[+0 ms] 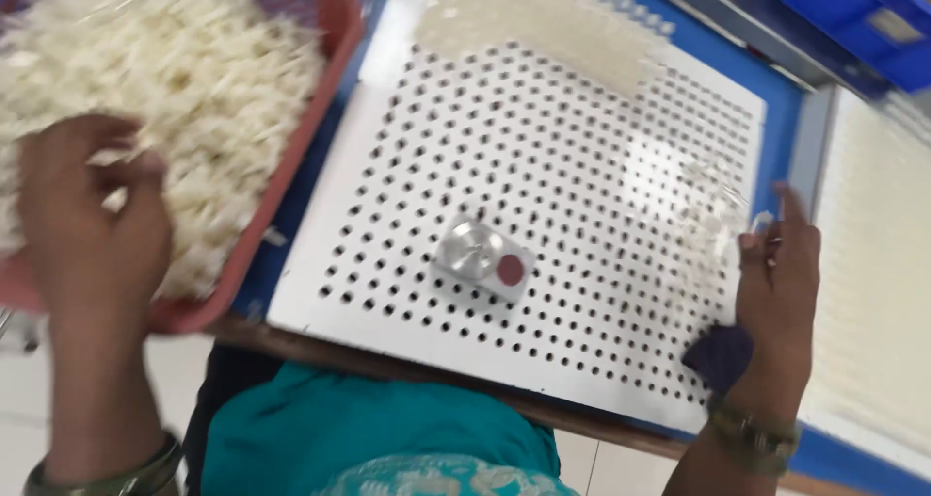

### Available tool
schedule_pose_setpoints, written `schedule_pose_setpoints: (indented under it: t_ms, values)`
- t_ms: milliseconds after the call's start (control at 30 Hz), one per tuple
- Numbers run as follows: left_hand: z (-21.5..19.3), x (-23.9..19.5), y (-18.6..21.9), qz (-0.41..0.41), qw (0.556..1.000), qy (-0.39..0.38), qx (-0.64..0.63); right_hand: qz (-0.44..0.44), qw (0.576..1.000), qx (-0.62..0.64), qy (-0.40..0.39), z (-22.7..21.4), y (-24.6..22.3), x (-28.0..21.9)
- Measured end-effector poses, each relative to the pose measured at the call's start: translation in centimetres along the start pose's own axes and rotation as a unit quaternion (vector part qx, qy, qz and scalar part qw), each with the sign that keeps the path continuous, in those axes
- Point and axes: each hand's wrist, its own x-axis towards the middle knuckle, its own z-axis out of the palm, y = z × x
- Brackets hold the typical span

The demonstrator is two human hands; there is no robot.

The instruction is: The person sits at a factory workstation and assembles small plastic components. They pick white plastic fittings from a red basket, place a clear plastic tube over each fitting, and press the parts together using a small metal jig mounted on a perforated board, placing finished assemblies into trays. Around 01:14 they pour more clear tubes from a green basket onto the work board and continue assembling.

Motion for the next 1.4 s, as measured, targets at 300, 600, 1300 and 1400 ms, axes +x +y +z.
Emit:
schedule_pose_setpoints:
  t_ms: [300, 600, 1300, 1400]
  values:
    - [-0.6, 0.5, 0.6, -0.069, 0.975, -0.048, -0.208, -0.137, 0.906, 0.295, -0.271, 0.0, -17.6, -3.2]
    - [0.4, -0.1, -0.6, -0.065, 0.954, -0.066, -0.286, -0.164, 0.936, 0.209, -0.231, 1.7, -18.3, -2.7]
    - [9.7, -8.1, 10.6, 0.054, 0.909, -0.236, -0.34, -0.059, 0.819, 0.471, -0.322, 1.2, -17.5, -1.1]
    - [8.5, -7.9, 11.0, 0.212, 0.939, -0.183, -0.199, -0.079, 0.78, 0.516, -0.345, 1.9, -16.7, -0.3]
